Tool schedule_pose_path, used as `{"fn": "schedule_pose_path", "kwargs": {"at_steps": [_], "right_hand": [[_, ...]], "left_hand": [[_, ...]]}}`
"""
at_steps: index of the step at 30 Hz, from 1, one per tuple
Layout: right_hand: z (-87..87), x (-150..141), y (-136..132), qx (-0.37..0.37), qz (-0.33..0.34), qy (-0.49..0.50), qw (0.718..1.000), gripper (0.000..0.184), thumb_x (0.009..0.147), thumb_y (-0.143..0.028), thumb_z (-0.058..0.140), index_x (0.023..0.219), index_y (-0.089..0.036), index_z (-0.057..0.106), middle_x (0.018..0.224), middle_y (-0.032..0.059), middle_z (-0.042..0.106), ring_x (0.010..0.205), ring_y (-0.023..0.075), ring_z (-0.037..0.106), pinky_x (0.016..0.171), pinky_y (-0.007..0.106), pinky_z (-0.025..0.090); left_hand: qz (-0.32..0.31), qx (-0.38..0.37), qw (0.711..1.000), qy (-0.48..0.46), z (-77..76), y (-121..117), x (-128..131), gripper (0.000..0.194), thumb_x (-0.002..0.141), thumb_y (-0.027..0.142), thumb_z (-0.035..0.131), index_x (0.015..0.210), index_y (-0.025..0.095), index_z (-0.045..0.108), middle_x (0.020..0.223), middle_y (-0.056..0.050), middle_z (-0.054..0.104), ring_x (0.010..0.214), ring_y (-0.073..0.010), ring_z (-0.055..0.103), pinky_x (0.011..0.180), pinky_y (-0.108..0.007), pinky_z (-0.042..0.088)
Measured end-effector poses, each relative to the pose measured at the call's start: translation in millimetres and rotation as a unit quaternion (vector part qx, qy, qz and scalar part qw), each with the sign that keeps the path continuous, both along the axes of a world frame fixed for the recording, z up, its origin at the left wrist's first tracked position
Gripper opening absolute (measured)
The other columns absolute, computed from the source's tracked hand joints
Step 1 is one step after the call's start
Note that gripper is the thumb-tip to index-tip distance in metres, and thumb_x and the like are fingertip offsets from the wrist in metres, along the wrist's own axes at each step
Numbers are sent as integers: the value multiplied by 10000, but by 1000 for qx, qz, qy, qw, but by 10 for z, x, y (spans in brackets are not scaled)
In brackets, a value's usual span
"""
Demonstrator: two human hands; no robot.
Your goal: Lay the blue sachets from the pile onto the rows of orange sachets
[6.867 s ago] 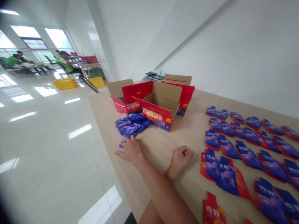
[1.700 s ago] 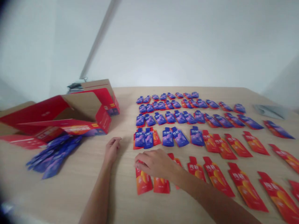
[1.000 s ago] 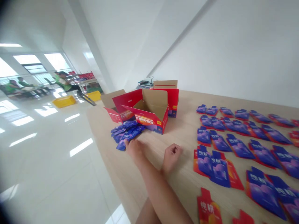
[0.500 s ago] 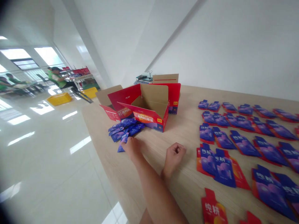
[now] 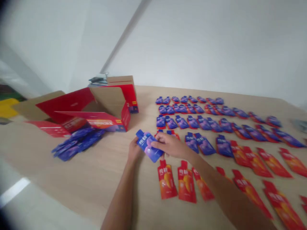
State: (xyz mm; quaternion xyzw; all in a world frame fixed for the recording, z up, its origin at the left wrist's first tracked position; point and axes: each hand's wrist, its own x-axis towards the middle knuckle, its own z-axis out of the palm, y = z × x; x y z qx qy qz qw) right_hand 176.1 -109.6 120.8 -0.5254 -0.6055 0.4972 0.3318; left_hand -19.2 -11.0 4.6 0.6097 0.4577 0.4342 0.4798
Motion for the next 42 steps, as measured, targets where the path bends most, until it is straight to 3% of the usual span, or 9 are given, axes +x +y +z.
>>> {"fn": "schedule_pose_path", "kwargs": {"at_steps": [3,8,11,14,22,27,30,36,42], "right_hand": [[90,972,-600,-9,-170,-33,985,448,880,-660,630,929,-222,546,615,-62,554,394,78,444,375,195,308],[-72,2112,-1524,16,-426,-76,901,496,849,-669,664,969,-189,626,672,-22,612,433,80,465,397,205,333],[-310,2537,-1909,14,-500,-97,861,495,856,-652,658,970,-170,650,718,7,664,474,96,516,440,220,386],[-549,2824,-2142,-22,-521,-113,846,404,893,-563,652,954,-164,639,689,10,676,494,115,562,457,218,403],[-843,3240,-2403,-122,-520,-71,842,240,967,-384,607,1060,-164,636,795,48,758,587,144,698,483,202,454],[-989,3379,-2282,-70,-494,-111,859,333,929,-496,635,1002,-172,660,792,31,734,593,149,682,507,225,484],[-1085,3427,-2132,-29,-471,-161,867,370,907,-525,632,960,-164,689,788,33,722,587,151,653,522,242,478],[-1188,3482,-1984,-22,-462,-274,843,369,919,-501,585,913,-166,741,770,60,733,682,186,670,617,276,466],[-1163,3473,-1970,-32,-445,-337,829,409,934,-544,555,887,-189,752,817,63,741,744,196,663,666,296,434]], "left_hand": [[29,29,999,24,-3,36,-16,385,847,537,663,813,154,681,648,7,501,647,-157,437,631,-303,339],[28,28,997,63,-4,115,-15,418,792,562,684,884,155,713,677,-8,541,652,-178,453,603,-293,343],[41,23,997,68,48,99,-4,439,738,586,714,862,164,720,656,-19,549,629,-186,450,580,-295,336],[52,19,996,76,108,68,8,461,715,596,717,876,164,726,634,-9,534,619,-185,454,586,-294,340],[69,-14,984,165,217,69,41,542,660,658,667,926,189,725,641,30,546,648,-193,504,626,-284,372],[79,-40,978,188,307,68,80,555,578,681,661,888,226,726,628,48,560,679,-216,534,650,-283,390],[87,-42,978,187,277,98,74,550,550,715,676,849,256,729,619,55,573,684,-222,541,657,-282,394],[83,-33,983,160,152,157,24,537,616,797,708,857,317,730,667,76,602,702,-199,530,675,-270,386],[93,-37,979,177,252,94,74,569,576,841,697,818,327,727,656,75,582,712,-203,533,674,-271,393]]}}
